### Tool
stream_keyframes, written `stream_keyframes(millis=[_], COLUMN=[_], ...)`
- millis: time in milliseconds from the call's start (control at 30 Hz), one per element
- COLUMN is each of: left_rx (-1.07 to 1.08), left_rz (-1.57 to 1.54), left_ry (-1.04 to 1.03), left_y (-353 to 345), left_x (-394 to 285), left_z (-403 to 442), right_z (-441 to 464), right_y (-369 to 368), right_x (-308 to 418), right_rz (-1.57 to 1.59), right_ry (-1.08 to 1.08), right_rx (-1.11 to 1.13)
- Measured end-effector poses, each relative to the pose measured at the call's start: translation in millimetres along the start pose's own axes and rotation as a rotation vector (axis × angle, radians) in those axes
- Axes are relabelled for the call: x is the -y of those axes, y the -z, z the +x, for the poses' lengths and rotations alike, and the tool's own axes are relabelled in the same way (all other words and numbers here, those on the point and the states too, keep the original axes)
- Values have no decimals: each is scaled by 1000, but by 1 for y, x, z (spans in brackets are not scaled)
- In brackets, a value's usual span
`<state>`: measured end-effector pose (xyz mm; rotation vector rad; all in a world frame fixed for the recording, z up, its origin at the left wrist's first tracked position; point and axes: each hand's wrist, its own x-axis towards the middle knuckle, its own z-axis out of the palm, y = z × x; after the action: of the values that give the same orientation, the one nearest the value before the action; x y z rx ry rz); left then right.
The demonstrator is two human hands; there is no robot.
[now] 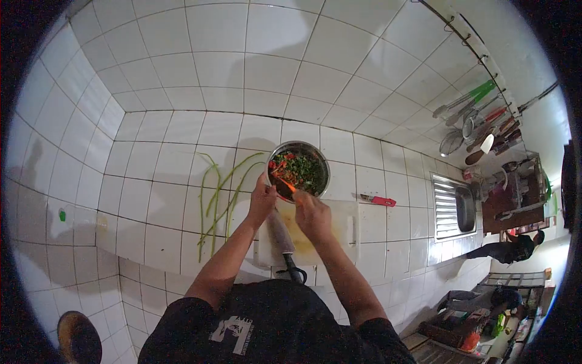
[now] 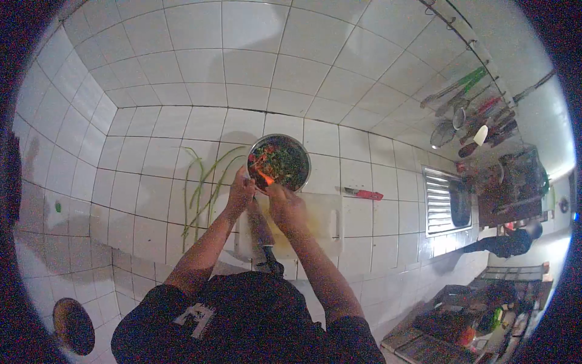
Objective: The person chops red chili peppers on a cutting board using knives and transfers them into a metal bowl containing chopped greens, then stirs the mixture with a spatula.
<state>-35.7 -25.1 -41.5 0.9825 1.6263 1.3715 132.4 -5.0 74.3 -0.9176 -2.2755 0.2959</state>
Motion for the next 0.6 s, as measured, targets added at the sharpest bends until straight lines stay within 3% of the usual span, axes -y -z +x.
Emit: stream_keyframes(millis=[333, 400, 433, 600], left_rx=[-17, -6, 5, 51], left_rz=[9, 31, 53, 53], left_ry=[39, 41, 39, 35], left_y=[-5, -4, -3, 1], left_x=[3, 1, 0, -4], left_z=[4, 3, 4, 5], right_z=[35, 40, 43, 33], right_y=[47, 53, 56, 33], right_x=[-19, -24, -24, -55], right_rz=[-66, -46, -72, -118], right_ry=[-297, -289, -398, -465], right_rx=[-15, -120, -76, -109])
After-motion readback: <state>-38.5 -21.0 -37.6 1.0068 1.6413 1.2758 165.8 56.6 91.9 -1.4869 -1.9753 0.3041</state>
